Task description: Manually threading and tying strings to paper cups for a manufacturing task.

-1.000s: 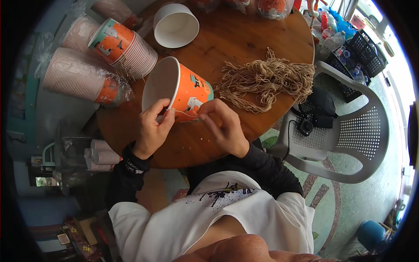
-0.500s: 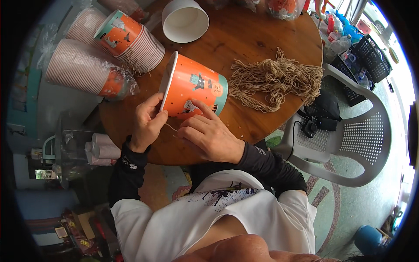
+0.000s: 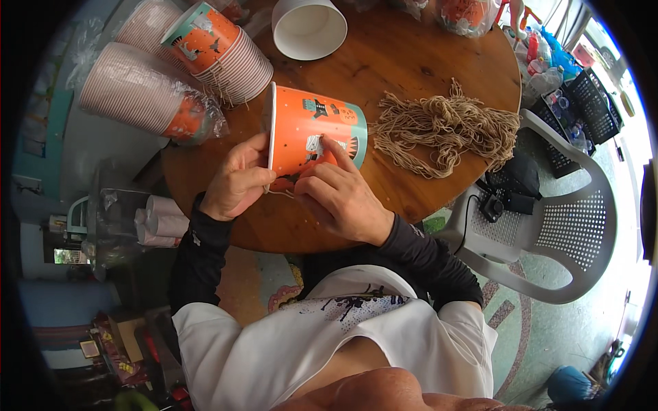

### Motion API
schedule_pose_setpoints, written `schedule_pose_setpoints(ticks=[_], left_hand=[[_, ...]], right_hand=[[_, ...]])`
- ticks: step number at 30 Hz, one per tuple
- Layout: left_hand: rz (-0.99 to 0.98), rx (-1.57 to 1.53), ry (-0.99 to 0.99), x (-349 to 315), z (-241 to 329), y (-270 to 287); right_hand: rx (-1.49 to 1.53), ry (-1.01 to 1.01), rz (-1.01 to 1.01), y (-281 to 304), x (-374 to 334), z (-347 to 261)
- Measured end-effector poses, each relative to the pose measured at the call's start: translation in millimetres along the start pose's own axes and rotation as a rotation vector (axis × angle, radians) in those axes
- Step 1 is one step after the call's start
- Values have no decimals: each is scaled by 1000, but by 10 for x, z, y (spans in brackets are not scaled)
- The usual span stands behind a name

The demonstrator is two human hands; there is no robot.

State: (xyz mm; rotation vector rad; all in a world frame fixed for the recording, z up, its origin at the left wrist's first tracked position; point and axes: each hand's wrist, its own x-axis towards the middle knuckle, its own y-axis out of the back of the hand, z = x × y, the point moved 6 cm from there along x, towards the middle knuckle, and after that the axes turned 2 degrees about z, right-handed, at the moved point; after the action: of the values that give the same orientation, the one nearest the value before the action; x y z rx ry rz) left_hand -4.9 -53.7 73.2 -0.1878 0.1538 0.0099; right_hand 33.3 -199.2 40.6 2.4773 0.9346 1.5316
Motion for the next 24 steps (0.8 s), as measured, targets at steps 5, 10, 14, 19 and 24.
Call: schedule_pose_setpoints(ticks=[5,10,14,19,24], left_hand=[[26,-58,8,52,2,3],[53,-96,9,141,31,31],[88,-181,-9,169,46,9],[79,-176,-32,193,56,-93],[25,-191,31,207,-60,-253]], right_hand=[[25,32,-13,-34,-29,-81],[61,46,-38,-124,-80,-131],[86,52,-34,-135,-108,-140],[82,80,-53,-143,-69,-189],[45,90,-29,-60,22,-239]])
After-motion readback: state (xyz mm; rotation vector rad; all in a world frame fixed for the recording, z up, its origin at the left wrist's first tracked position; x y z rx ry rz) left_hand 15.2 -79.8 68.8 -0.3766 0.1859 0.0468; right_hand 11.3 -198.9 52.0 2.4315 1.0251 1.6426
